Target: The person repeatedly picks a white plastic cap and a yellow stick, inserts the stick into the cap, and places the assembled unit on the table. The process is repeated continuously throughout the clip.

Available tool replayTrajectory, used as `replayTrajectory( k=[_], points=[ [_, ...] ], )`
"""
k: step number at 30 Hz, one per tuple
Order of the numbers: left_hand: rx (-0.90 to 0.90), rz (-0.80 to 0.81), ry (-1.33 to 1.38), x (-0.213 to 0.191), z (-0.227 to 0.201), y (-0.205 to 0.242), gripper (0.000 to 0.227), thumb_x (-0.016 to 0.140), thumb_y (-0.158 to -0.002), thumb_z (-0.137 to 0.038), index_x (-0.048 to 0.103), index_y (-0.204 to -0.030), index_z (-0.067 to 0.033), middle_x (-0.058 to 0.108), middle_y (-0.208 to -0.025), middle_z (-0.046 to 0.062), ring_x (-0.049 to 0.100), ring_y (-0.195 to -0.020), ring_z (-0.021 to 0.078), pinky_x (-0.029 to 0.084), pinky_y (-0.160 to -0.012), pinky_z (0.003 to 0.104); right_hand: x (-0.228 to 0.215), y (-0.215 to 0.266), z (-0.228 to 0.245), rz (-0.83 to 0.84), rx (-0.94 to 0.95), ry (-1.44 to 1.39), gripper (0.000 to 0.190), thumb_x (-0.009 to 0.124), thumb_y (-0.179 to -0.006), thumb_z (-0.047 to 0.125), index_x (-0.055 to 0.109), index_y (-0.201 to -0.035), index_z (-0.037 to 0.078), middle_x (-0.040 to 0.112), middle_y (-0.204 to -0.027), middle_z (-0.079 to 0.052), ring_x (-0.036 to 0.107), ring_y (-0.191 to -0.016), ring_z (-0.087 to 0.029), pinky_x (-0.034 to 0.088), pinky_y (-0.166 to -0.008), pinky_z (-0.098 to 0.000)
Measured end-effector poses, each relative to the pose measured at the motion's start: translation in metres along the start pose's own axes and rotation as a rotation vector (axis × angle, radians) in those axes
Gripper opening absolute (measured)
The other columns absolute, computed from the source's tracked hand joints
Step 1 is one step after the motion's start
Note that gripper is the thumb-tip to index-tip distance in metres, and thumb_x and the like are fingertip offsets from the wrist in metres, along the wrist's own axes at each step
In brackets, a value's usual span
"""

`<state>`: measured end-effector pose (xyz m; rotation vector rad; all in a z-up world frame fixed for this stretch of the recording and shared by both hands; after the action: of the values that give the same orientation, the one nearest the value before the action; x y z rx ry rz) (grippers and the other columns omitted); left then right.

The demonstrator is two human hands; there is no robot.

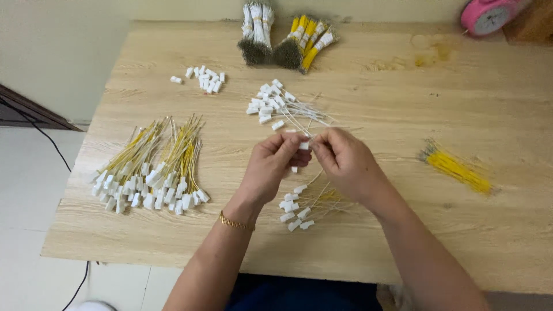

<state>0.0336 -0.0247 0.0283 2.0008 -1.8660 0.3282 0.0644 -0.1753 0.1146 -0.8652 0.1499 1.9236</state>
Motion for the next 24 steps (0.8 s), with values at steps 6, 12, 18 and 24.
replayTrajectory(
  k=[6,12,18,24],
  points=[
    [0.043,0.05,-0.124,0.007,-0.018,-0.009,0.024,0.06,-0.106,-0.021,0.072,-0.108,-0.0007,0.076,-0.091,0.006,0.071,-0.083,0.013,0.061,-0.075,0.028,-0.007,-0.019,-0.003,0.115,0.1,0.075,0.016,0.062,-0.099,0.02,0.063,-0.1,0.004,0.069,-0.089,-0.009,0.066,-0.076,-0.02,0.053,-0.07,-0.037],
    [0.304,-0.215,-0.882,-0.029,-0.058,-0.02,0.019,0.068,-0.096,-0.02,0.074,-0.111,-0.0084,0.077,-0.096,0.006,0.069,-0.083,0.0179,0.058,-0.073,0.033,0.011,-0.006,-0.021,0.526,0.26,0.455,0.026,0.054,-0.104,0.03,0.067,-0.096,0.01,0.068,-0.091,-0.003,0.062,-0.087,-0.018,0.053,-0.082,-0.0349],
    [0.386,-0.043,-1.401,-0.022,-0.02,-0.042,0.021,0.071,-0.09,-0.023,0.078,-0.108,-0.0141,0.072,-0.1,0.015,0.069,-0.093,0.0337,0.057,-0.084,0.043,0.046,0.024,-0.06,0.593,0.184,0.459,0.029,0.056,-0.101,0.038,0.074,-0.099,0.016,0.067,-0.098,-0.001,0.057,-0.102,-0.016,0.046,-0.097,-0.0372],
    [0.275,-0.125,-1.411,-0.024,-0.021,-0.057,0.03,0.067,-0.093,-0.034,0.074,-0.114,-0.0141,0.071,-0.11,0.016,0.068,-0.098,0.0368,0.054,-0.084,0.048,-0.1,0.027,-0.12,0.019,0.505,0.382,0.026,0.064,-0.099,0.032,0.074,-0.108,0.01,0.068,-0.103,-0.009,0.064,-0.096,-0.022,0.053,-0.089,-0.0384]
  ],
)
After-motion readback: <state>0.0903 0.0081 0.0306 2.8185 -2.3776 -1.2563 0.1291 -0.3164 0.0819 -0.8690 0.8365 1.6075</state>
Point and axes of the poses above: each hand's wrist, its own y-axis away from the middle knuckle, its own x-axis out of the palm, z = x × y, the point moved 7 cm from there along -y, towards the middle knuckle
